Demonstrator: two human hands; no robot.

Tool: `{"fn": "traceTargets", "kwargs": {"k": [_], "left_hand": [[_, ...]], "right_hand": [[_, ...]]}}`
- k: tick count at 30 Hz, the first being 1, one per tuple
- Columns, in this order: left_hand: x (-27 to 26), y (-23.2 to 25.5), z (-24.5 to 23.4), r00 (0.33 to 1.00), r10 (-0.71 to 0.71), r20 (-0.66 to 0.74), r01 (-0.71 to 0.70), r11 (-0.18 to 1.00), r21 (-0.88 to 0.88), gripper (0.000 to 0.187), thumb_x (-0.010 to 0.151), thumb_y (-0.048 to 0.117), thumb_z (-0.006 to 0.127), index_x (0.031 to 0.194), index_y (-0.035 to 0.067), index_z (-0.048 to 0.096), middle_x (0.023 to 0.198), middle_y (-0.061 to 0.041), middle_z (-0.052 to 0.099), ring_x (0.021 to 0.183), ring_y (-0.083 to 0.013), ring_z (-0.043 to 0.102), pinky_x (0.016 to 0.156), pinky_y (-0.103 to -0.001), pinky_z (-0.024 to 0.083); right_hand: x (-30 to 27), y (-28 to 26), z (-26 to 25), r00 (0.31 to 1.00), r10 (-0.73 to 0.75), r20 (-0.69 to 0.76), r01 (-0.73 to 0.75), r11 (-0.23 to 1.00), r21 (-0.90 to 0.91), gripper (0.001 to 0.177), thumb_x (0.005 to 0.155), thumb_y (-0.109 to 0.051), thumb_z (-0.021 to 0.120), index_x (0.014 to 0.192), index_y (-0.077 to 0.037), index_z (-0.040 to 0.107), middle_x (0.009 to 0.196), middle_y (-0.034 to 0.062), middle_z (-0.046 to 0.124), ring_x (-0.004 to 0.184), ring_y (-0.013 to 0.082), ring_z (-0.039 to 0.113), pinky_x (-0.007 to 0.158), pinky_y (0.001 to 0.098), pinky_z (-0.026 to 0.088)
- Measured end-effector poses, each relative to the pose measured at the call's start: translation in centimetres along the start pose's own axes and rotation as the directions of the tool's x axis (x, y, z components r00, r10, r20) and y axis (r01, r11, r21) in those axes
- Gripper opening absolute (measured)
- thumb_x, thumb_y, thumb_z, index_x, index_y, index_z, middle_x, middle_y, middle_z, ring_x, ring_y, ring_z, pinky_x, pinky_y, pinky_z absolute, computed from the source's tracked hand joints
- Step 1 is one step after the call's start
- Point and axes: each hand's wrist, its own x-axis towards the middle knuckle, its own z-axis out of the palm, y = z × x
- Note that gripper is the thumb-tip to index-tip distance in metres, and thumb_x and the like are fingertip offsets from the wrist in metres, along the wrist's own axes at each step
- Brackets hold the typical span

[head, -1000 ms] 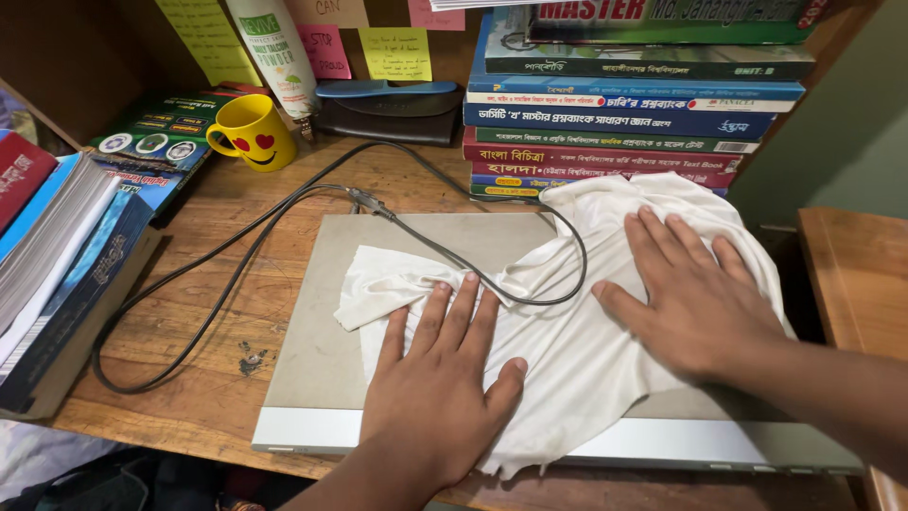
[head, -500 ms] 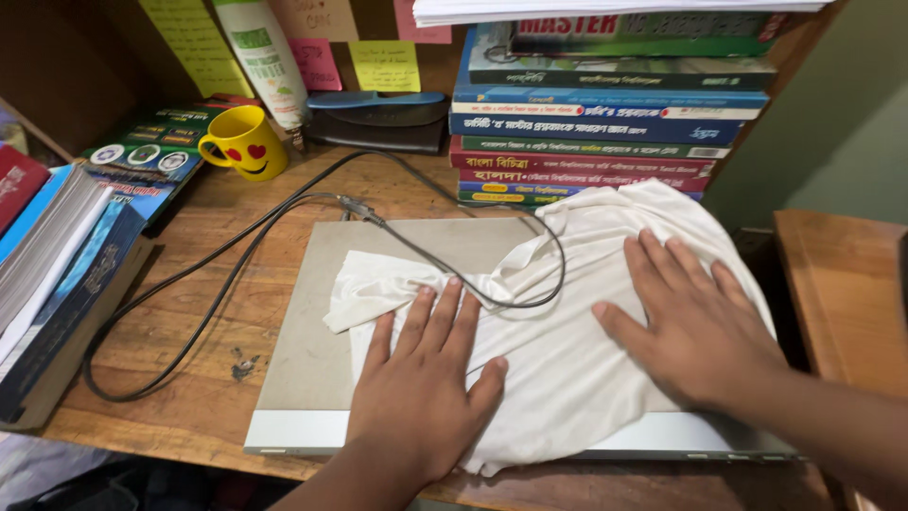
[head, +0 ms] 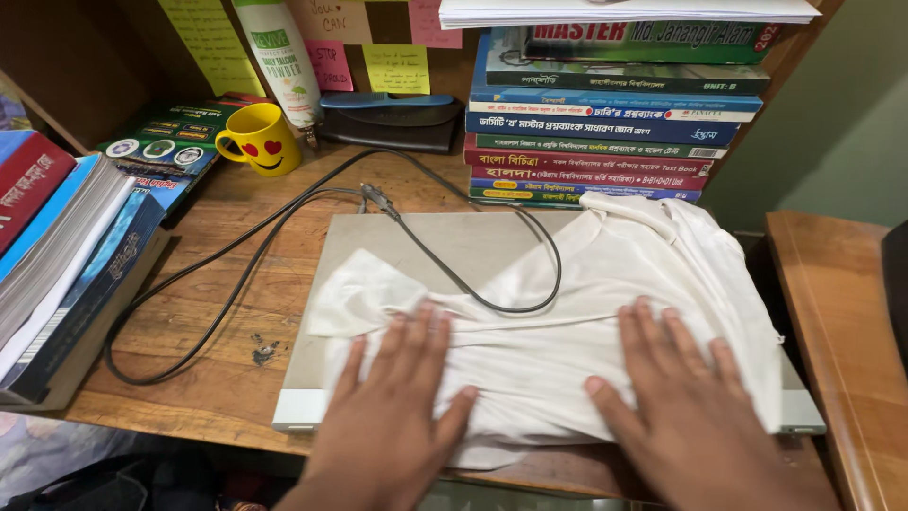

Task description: The person wipes the exterior of a silver electronic device with a white cloth, cleaning the top surface and the rear panel.

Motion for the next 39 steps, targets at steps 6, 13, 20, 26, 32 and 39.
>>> {"fn": "traceTargets", "kwargs": {"k": [6,13,20,26,32,39], "left_hand": [[-1.8,-4.5,-1.1,0.975,-0.196,0.103,0.195,0.981,0.024,0.083,0.096,0.058,0.031,0.16,0.008,0.013,0.169,-0.013,0.012,0.153,-0.0313,0.011,0.118,-0.051,0.009],[-2.2,-7.3,-0.6,0.939,-0.317,0.137,0.337,0.925,-0.175,0.084,0.101,0.053,0.04,0.161,0.003,0.012,0.172,-0.022,0.008,0.153,-0.0405,0.019,0.115,-0.044,0.024],[-3.4,-8.5,-0.1,0.822,-0.472,0.319,0.569,0.707,-0.419,0.093,0.097,0.049,0.048,0.163,0.001,0.005,0.155,-0.03,0.034,0.143,-0.0412,0.038,0.116,-0.042,0.035],[-6.4,-9.8,5.0,0.837,-0.531,0.137,0.523,0.699,-0.487,0.089,0.091,0.044,0.058,0.158,-0.003,0.024,0.146,-0.035,0.045,0.138,-0.0438,0.044,0.111,-0.044,0.038],[-11.4,-11.5,12.1,0.881,-0.445,-0.158,0.271,0.75,-0.604,0.086,0.087,0.033,0.068,0.151,-0.009,0.03,0.143,-0.035,0.051,0.14,-0.0414,0.046,0.115,-0.046,0.035],[-9.4,-12.1,10.1,0.877,-0.421,0.232,0.472,0.666,-0.578,0.116,0.076,0.039,0.088,0.157,-0.004,0.017,0.157,-0.029,0.038,0.147,-0.0376,0.029,0.119,-0.045,0.023]], "right_hand": [[0.7,-6.7,1.0,0.979,-0.19,-0.073,0.191,0.982,0.007,0.085,0.097,-0.062,0.032,0.157,-0.003,0.019,0.165,0.0199,0.017,0.156,0.0392,0.012,0.114,0.0616,0.008],[1.7,-11.0,0.6,0.912,-0.364,-0.189,0.373,0.927,0.018,0.084,0.099,-0.062,0.035,0.154,0.001,0.025,0.161,0.0234,0.025,0.15,0.0431,0.018,0.112,0.0654,0.013],[1.3,-10.9,1.0,0.923,-0.324,-0.209,0.333,0.943,0.009,0.083,0.1,-0.063,0.033,0.156,-0.003,0.025,0.162,0.0202,0.028,0.15,0.0391,0.02,0.113,0.0632,0.014],[0.7,-9.7,3.2,0.845,-0.367,-0.388,0.337,0.93,-0.146,0.088,0.106,-0.074,0.029,0.158,-0.003,0.025,0.162,0.0187,0.03,0.15,0.0339,0.021,0.118,0.0577,0.014],[0.3,-9.6,3.7,0.733,-0.406,-0.547,0.263,0.909,-0.322,0.094,0.105,-0.079,0.023,0.163,-0.005,0.019,0.169,0.0148,0.027,0.155,0.0282,0.018,0.125,0.0481,0.011],[0.5,-9.8,3.2,0.727,-0.415,-0.547,0.25,0.902,-0.351,0.095,0.104,-0.079,0.023,0.164,-0.006,0.017,0.17,0.0137,0.024,0.155,0.0279,0.017,0.125,0.0477,0.01]]}}
